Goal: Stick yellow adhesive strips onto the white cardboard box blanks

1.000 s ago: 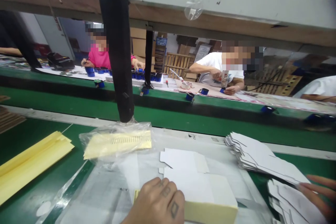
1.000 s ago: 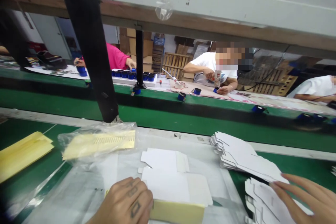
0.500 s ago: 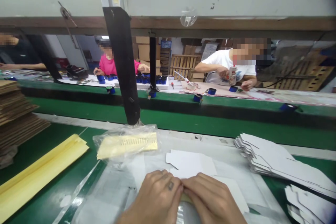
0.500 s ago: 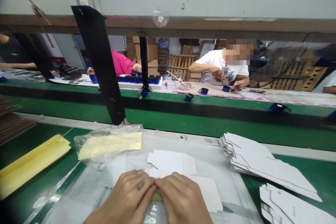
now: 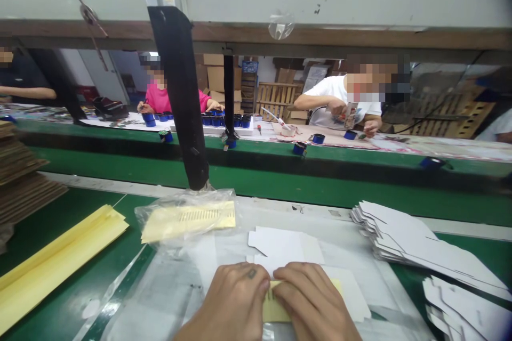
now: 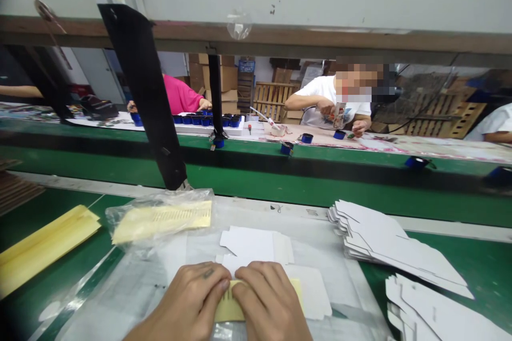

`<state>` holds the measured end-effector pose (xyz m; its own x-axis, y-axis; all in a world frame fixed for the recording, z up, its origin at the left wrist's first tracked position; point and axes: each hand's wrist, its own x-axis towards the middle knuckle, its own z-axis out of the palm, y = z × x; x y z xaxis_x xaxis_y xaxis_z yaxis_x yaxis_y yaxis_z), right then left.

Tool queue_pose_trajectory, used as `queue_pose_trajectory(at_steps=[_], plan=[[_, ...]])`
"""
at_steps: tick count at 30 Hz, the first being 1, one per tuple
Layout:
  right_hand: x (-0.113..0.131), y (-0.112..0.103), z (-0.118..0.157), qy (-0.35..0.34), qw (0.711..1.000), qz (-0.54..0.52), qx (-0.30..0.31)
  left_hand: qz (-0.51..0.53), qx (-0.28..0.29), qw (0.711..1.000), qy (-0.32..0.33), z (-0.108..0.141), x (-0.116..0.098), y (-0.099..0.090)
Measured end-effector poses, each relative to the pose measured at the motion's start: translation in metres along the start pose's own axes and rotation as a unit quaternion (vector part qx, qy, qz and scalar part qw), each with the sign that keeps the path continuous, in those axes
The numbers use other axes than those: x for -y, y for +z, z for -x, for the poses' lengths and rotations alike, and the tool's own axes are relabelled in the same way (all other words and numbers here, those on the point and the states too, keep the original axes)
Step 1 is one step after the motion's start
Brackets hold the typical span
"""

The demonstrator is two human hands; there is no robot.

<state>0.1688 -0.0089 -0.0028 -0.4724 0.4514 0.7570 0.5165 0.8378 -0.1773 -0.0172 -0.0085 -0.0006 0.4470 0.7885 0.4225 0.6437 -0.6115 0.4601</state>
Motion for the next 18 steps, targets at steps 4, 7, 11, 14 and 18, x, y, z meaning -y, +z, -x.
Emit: queue_pose_trajectory(at_steps=[4,7,11,14,18], plan=[[0.000,-0.001,-0.001,0.036,0.999,-0.036,-0.002,0.017,0.005,1.000,-0.023,0.000,-0.003,-0.003],[-0.003,-0.001,-0.003,0.040,0.999,-0.037,0.001,0.033,0.006,0.999,-0.027,0.002,-0.005,-0.003],[-0.004,-0.001,-0.006,0.011,0.999,-0.046,-0.007,0.054,-0.013,0.998,-0.027,0.005,-0.005,0.000],[-0.002,-0.002,-0.008,0.003,0.999,-0.051,-0.018,0.075,-0.005,0.996,-0.039,0.005,-0.006,0.000],[0.000,-0.005,-0.010,-0.010,0.998,-0.061,-0.028,0.125,0.046,0.988,-0.082,0.002,-0.009,-0.007]])
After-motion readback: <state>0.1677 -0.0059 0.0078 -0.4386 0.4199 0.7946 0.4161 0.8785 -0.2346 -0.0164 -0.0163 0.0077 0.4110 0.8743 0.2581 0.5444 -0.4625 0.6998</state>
